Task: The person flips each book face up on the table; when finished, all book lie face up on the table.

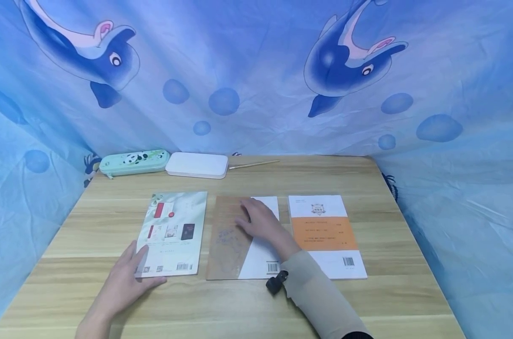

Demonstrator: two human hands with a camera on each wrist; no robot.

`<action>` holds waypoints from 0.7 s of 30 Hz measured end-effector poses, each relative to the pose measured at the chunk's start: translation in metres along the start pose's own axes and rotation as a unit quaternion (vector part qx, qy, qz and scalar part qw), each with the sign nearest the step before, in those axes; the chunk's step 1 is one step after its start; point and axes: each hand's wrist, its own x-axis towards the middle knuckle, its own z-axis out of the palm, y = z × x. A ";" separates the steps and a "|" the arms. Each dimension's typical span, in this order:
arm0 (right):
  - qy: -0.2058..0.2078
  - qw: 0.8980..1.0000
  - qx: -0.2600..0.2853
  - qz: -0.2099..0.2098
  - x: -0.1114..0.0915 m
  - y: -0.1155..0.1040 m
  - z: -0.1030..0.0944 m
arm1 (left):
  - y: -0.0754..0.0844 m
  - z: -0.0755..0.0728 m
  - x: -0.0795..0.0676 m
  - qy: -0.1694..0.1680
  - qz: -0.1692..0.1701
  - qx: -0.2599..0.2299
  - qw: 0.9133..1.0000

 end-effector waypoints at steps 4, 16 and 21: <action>-0.006 1.000 -0.004 -0.020 0.007 0.000 0.006 | 0.000 0.000 0.000 -0.007 -0.013 -0.010 1.000; -0.032 0.998 0.005 -0.047 0.023 -0.013 0.016 | -0.002 0.000 -0.001 0.008 -0.003 -0.014 1.000; -0.032 0.998 0.002 -0.048 0.032 -0.016 0.022 | -0.003 -0.001 -0.001 0.008 0.003 -0.015 1.000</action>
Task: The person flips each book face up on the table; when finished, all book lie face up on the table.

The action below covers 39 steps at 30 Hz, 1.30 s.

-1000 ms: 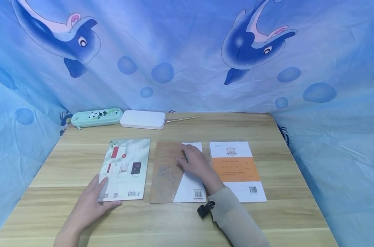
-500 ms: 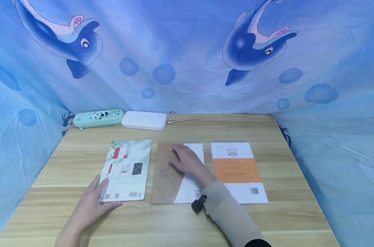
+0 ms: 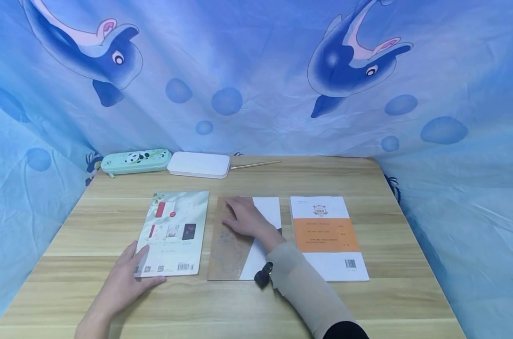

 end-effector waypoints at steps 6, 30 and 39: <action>0.008 1.000 -0.010 -0.004 0.016 -0.004 0.004 | 0.002 -0.003 0.002 -0.010 -0.015 0.005 1.000; -0.008 1.000 -0.004 0.005 0.048 -0.006 0.022 | -0.001 -0.009 -0.003 0.009 -0.013 0.004 1.000; -0.022 1.000 0.010 -0.007 0.057 -0.011 0.026 | 0.000 -0.006 -0.002 0.016 -0.020 0.000 1.000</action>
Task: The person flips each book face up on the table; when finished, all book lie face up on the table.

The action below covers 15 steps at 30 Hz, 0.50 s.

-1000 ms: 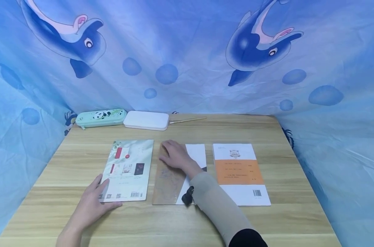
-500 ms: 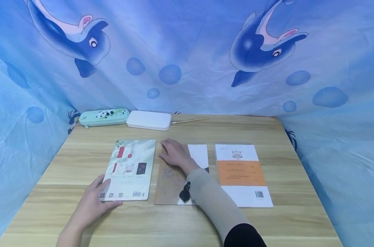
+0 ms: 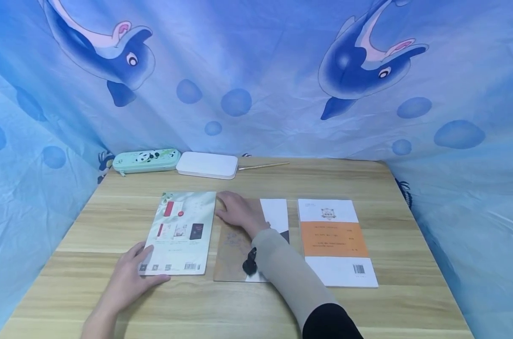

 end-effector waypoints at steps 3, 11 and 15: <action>-0.018 1.000 -0.020 -0.007 0.001 -0.004 0.000 | 0.000 0.002 0.002 -0.001 -0.003 0.001 1.000; -0.060 0.997 -0.055 -0.019 0.002 -0.011 -0.002 | -0.002 0.004 0.007 0.003 0.013 0.023 1.000; -0.063 0.997 -0.052 -0.015 0.007 -0.013 -0.001 | 0.000 0.005 0.007 0.002 0.008 0.023 1.000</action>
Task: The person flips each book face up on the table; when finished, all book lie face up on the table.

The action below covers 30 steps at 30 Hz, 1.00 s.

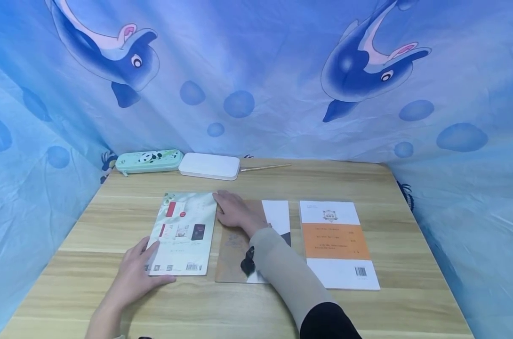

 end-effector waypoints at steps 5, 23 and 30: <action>0.032 0.999 0.029 0.017 0.004 0.002 0.003 | 0.003 0.002 0.001 -0.001 -0.017 -0.014 1.000; 0.107 0.992 0.062 -0.033 -0.003 0.016 -0.007 | -0.012 -0.005 -0.008 0.012 0.005 -0.054 0.998; 0.138 0.981 0.120 -0.065 -0.003 0.024 -0.014 | -0.013 -0.002 -0.014 0.029 0.008 -0.068 0.997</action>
